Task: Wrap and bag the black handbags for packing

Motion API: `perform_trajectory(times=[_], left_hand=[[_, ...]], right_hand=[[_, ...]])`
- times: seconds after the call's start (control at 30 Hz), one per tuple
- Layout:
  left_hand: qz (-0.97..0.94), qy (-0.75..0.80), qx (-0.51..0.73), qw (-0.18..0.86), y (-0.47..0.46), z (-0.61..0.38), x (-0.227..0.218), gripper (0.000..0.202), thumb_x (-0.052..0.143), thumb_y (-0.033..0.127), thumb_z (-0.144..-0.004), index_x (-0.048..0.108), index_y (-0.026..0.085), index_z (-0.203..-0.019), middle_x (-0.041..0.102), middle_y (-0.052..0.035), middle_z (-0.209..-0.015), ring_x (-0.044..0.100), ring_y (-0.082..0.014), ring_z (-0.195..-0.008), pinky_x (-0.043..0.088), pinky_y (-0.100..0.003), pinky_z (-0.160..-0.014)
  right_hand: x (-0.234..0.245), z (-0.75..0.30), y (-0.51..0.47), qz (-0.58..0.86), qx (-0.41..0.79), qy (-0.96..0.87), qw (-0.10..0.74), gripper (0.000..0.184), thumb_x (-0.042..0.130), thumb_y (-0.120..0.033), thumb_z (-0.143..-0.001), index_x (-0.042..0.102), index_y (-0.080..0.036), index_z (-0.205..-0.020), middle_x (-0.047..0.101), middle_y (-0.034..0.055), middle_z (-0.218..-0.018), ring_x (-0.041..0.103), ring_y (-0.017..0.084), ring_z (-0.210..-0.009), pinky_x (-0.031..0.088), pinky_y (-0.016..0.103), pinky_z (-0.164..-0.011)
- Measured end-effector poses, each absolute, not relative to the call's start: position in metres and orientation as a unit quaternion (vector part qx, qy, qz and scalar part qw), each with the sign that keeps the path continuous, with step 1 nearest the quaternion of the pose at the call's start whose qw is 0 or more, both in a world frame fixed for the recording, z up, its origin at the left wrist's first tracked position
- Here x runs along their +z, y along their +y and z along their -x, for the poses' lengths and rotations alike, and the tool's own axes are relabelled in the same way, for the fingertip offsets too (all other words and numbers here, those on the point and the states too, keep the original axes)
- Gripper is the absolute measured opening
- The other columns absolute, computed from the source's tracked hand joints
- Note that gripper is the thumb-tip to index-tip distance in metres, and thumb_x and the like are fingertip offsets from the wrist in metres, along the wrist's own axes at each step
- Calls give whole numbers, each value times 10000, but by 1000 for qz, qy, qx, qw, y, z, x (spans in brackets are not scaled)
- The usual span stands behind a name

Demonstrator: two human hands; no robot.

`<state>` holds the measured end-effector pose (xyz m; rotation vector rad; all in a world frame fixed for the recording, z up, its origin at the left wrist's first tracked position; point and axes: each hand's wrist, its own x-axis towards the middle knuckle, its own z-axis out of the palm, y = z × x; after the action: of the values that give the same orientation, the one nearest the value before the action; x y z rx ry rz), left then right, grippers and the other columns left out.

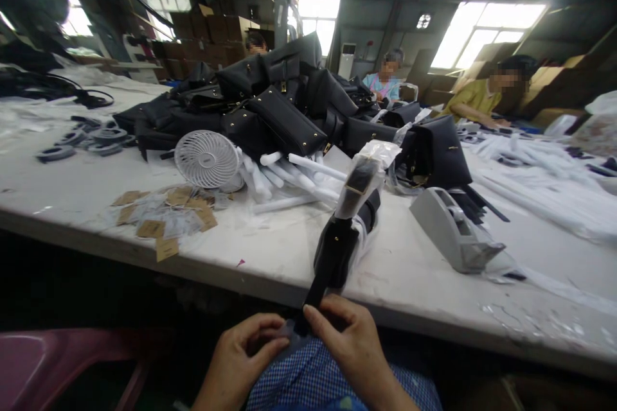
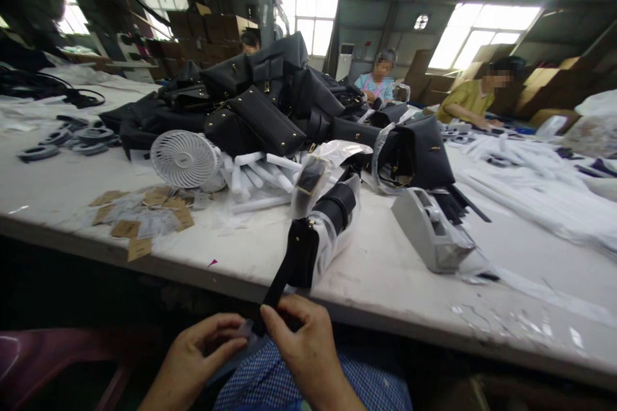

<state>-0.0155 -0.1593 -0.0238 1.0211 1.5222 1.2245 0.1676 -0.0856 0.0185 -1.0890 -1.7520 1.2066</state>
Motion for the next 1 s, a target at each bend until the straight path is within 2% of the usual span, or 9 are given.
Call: perform_trajectory(times=[0.23, 0.77, 0.9, 1.0], left_hand=[[-377, 588, 517, 496, -155, 8, -30, 216, 820, 313, -667, 764, 206, -846, 774, -50, -859, 740, -235, -829, 596, -246, -763], [-361, 607, 527, 472, -157, 8, -39, 301, 845, 382, -644, 767, 202, -871, 778, -60, -873, 740, -242, -849, 594, -240, -776], [-324, 596, 558, 478, -146, -4, -30, 377, 872, 419, -601, 759, 179, -869, 780, -80, -860, 740, -246, -845, 590, -240, -765], [-299, 576, 573, 500, -136, -13, -20, 421, 876, 436, -608, 745, 166, -905, 781, -96, -871, 739, -246, -850, 583, -234, -747]], right_hand=[[18, -170, -86, 410, 444, -699, 383, 216, 659, -313, -872, 747, -181, -726, 672, 9, -684, 599, 145, -646, 437, 210, -604], [16, -170, -86, 407, 394, -724, 395, 187, 651, -286, -874, 752, -185, -755, 663, 13, -662, 594, 146, -611, 454, 226, -616], [18, -173, -83, 407, 374, -734, 394, 209, 635, -286, -888, 736, -193, -732, 695, 39, -758, 653, 179, -753, 491, 237, -710], [16, -184, -80, 424, 371, -715, 414, 214, 575, -333, -930, 751, -213, -938, 722, 73, -1007, 671, 205, -969, 512, 247, -859]])
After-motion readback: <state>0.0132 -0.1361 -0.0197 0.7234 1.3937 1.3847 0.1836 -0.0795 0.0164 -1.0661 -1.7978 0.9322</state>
